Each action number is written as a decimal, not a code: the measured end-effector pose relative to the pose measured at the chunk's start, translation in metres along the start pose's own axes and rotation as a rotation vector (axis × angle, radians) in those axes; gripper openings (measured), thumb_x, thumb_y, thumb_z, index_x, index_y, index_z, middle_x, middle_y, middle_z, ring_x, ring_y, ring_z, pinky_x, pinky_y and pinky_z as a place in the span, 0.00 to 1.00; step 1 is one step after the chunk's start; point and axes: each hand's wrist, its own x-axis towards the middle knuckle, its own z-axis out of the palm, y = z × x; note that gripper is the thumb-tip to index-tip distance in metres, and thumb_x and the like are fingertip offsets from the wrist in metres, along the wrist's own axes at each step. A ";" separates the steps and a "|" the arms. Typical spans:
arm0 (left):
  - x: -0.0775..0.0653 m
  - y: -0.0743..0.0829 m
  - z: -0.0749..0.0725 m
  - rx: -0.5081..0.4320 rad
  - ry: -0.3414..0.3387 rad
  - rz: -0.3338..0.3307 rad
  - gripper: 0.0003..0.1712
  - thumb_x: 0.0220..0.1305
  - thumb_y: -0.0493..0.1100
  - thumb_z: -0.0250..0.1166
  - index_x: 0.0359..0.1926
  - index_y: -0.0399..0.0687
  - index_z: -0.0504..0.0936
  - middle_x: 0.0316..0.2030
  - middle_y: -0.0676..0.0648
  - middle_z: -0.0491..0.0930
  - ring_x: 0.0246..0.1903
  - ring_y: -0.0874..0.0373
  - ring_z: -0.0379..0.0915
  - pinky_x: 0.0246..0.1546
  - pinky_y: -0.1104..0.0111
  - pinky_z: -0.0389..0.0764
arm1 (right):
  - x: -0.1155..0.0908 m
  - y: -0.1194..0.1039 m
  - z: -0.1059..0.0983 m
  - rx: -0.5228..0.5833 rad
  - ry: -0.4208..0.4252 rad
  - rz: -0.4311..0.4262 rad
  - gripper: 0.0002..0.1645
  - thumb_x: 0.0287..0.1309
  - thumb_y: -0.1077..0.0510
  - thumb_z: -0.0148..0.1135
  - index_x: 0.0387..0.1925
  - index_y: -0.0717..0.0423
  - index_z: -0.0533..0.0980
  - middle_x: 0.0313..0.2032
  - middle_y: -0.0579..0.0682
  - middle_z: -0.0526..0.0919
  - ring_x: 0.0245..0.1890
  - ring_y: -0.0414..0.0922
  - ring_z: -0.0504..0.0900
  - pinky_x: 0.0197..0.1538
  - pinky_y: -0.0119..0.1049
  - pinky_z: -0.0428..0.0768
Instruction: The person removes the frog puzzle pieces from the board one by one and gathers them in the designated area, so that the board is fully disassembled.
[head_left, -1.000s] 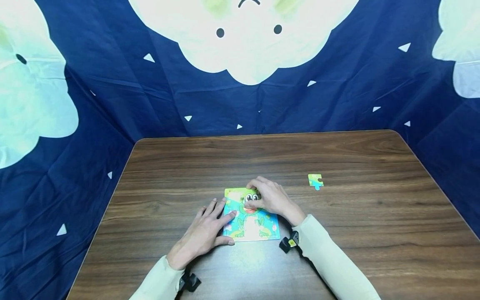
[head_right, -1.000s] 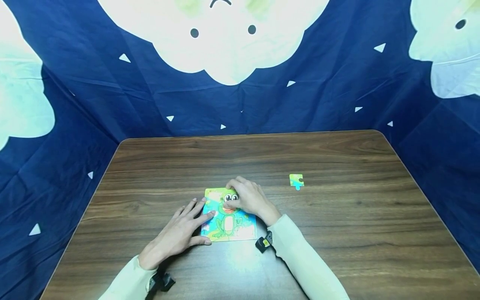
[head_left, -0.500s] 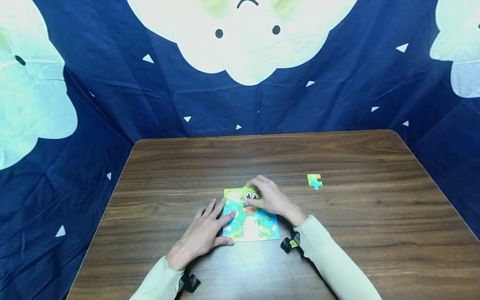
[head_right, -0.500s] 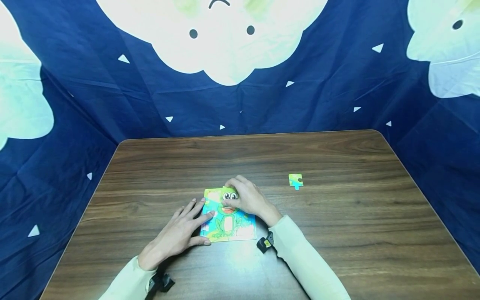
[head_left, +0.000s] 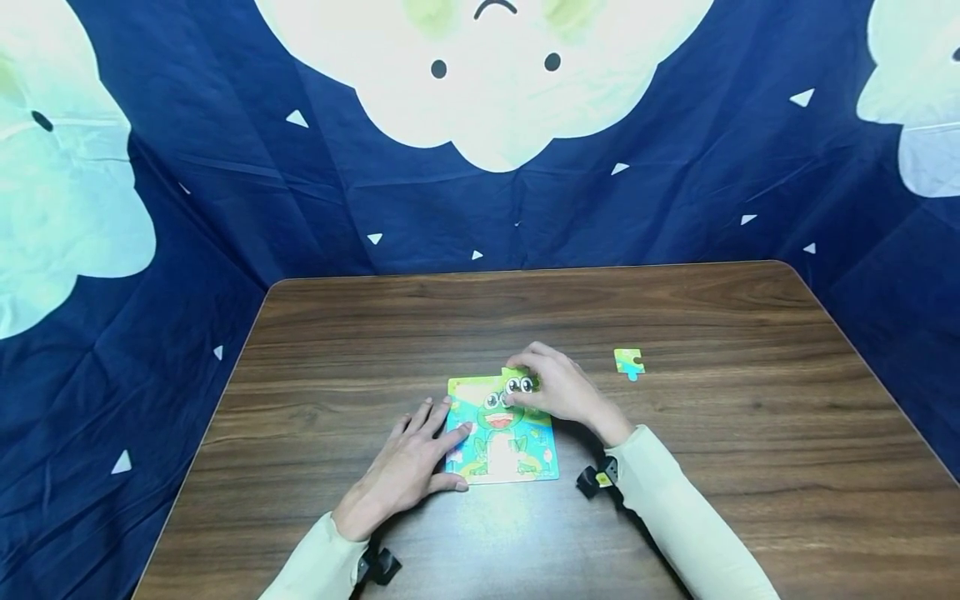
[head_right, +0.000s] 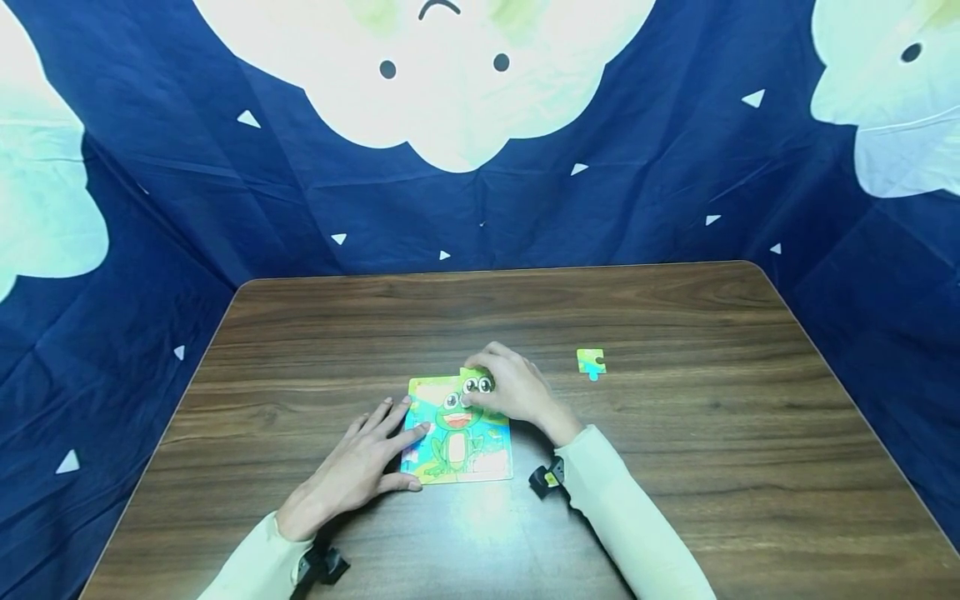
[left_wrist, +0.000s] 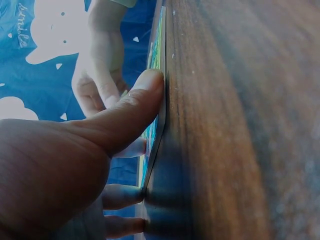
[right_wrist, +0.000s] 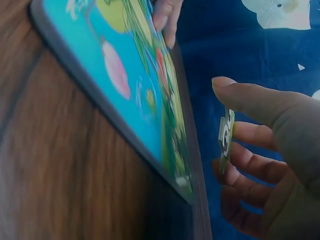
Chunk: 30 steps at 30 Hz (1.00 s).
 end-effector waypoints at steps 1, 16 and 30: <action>0.000 0.000 0.000 0.000 0.000 0.000 0.42 0.58 0.65 0.67 0.70 0.56 0.72 0.75 0.32 0.59 0.73 0.28 0.55 0.63 0.34 0.65 | -0.001 0.001 -0.002 -0.005 0.000 0.005 0.27 0.54 0.46 0.75 0.54 0.50 0.81 0.47 0.46 0.82 0.42 0.42 0.79 0.45 0.39 0.79; -0.001 0.000 0.002 0.007 0.041 0.026 0.41 0.57 0.64 0.67 0.69 0.55 0.73 0.74 0.31 0.60 0.71 0.26 0.56 0.63 0.34 0.65 | -0.024 0.033 -0.025 -0.038 0.041 0.044 0.30 0.53 0.46 0.76 0.56 0.53 0.81 0.48 0.47 0.82 0.42 0.43 0.79 0.45 0.41 0.78; -0.002 0.000 0.002 0.001 0.040 0.019 0.42 0.57 0.64 0.68 0.70 0.54 0.73 0.74 0.31 0.60 0.72 0.27 0.56 0.63 0.33 0.64 | -0.048 0.078 -0.071 -0.157 0.082 0.053 0.28 0.51 0.51 0.77 0.53 0.55 0.81 0.46 0.51 0.82 0.40 0.45 0.79 0.45 0.46 0.78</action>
